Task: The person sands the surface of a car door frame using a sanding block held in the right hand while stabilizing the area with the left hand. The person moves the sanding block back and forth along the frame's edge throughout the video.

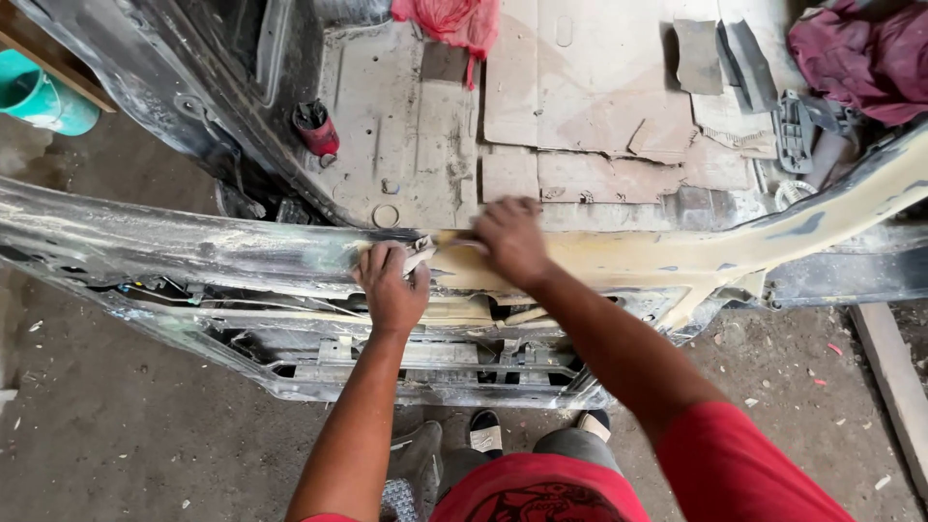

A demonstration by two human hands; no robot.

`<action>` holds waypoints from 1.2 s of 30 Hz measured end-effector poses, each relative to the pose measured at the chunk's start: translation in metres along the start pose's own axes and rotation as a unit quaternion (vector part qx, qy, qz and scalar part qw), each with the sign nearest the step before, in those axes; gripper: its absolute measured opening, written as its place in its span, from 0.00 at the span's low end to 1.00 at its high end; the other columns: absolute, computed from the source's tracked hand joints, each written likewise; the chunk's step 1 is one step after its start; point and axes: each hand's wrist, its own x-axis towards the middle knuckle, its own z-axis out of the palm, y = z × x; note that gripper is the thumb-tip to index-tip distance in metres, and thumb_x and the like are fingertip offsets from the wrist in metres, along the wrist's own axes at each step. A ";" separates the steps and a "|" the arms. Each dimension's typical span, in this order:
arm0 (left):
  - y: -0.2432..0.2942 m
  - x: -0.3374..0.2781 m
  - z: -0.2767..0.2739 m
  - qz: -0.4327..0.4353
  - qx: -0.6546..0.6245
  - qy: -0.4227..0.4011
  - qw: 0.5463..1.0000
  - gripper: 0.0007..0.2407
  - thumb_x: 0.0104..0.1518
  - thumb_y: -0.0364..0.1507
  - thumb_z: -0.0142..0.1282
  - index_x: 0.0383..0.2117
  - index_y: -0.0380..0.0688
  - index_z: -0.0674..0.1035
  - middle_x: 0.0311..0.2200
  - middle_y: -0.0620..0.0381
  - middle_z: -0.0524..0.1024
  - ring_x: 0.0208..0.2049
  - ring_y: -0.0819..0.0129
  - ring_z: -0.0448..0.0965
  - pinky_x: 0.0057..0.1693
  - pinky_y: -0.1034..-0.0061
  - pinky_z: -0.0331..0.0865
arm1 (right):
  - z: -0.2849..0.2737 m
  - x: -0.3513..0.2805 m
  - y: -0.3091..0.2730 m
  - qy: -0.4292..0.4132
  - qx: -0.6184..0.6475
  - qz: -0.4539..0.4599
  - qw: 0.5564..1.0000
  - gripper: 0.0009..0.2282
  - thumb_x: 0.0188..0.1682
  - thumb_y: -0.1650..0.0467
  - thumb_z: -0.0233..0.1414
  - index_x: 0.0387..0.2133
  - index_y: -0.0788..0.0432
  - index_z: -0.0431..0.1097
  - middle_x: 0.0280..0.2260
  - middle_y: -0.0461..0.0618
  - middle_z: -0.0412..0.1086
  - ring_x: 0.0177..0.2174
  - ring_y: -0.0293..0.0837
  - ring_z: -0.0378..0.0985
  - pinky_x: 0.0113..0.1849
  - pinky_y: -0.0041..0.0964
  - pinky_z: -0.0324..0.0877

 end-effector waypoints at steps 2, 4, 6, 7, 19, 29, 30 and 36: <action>-0.003 -0.002 0.000 -0.007 -0.001 -0.009 1.000 0.09 0.48 0.29 0.62 0.33 0.42 0.77 0.41 0.53 0.72 0.49 0.51 0.69 0.58 0.53 0.57 | 0.011 0.003 -0.002 -0.011 -0.007 0.000 1.000 0.05 0.51 0.65 0.60 0.27 0.48 0.74 0.27 0.42 0.68 0.33 0.42 0.67 0.46 0.42 0.59; -0.006 -0.003 -0.002 -0.008 -0.006 -0.022 1.000 0.09 0.49 0.29 0.62 0.34 0.42 0.77 0.41 0.53 0.72 0.49 0.51 0.69 0.57 0.54 0.57 | 0.003 -0.008 0.003 -0.021 -0.019 0.006 1.000 0.07 0.53 0.65 0.59 0.27 0.50 0.73 0.28 0.43 0.68 0.34 0.42 0.67 0.47 0.42 0.60; -0.008 -0.001 -0.003 0.010 -0.012 -0.017 1.000 0.10 0.50 0.29 0.62 0.35 0.41 0.77 0.43 0.52 0.71 0.49 0.50 0.68 0.57 0.53 0.56 | -0.023 -0.029 0.020 -0.009 0.031 0.044 0.999 0.01 0.51 0.67 0.56 0.31 0.47 0.76 0.29 0.42 0.69 0.35 0.44 0.67 0.45 0.43 0.57; -0.007 0.000 -0.001 0.010 -0.014 -0.014 1.000 0.10 0.50 0.29 0.62 0.35 0.41 0.77 0.43 0.52 0.71 0.49 0.50 0.68 0.57 0.53 0.56 | -0.033 -0.038 0.031 -0.008 0.029 0.041 0.999 0.01 0.51 0.67 0.56 0.31 0.47 0.76 0.29 0.42 0.69 0.35 0.44 0.67 0.45 0.43 0.57; -0.004 -0.001 0.001 0.010 -0.013 -0.006 1.000 0.10 0.49 0.30 0.61 0.35 0.41 0.76 0.42 0.53 0.71 0.48 0.51 0.69 0.55 0.55 0.56 | -0.003 -0.006 0.006 -0.042 0.012 0.002 0.999 0.09 0.52 0.61 0.59 0.28 0.52 0.72 0.29 0.44 0.68 0.34 0.44 0.66 0.47 0.46 0.58; -0.004 -0.002 0.006 0.001 0.005 0.013 1.000 0.11 0.48 0.30 0.61 0.34 0.41 0.77 0.41 0.53 0.72 0.48 0.51 0.68 0.57 0.53 0.56 | -0.019 -0.015 0.015 -0.031 0.047 0.073 0.996 0.07 0.43 0.66 0.61 0.26 0.52 0.70 0.29 0.46 0.67 0.37 0.47 0.68 0.46 0.49 0.56; -0.004 -0.003 0.004 -0.001 0.005 0.012 1.000 0.11 0.47 0.30 0.61 0.34 0.41 0.77 0.42 0.53 0.72 0.49 0.51 0.68 0.58 0.53 0.56 | -0.006 -0.001 -0.001 -0.043 0.061 0.054 0.996 0.09 0.48 0.64 0.61 0.27 0.54 0.70 0.30 0.47 0.67 0.37 0.48 0.67 0.46 0.49 0.57; -0.006 -0.005 0.008 -0.001 0.017 0.008 1.000 0.09 0.49 0.30 0.62 0.34 0.42 0.77 0.42 0.53 0.71 0.50 0.50 0.68 0.59 0.52 0.55 | -0.038 -0.062 0.052 -0.043 -0.005 0.089 0.995 0.04 0.45 0.68 0.59 0.29 0.51 0.73 0.31 0.44 0.70 0.39 0.43 0.70 0.49 0.47 0.57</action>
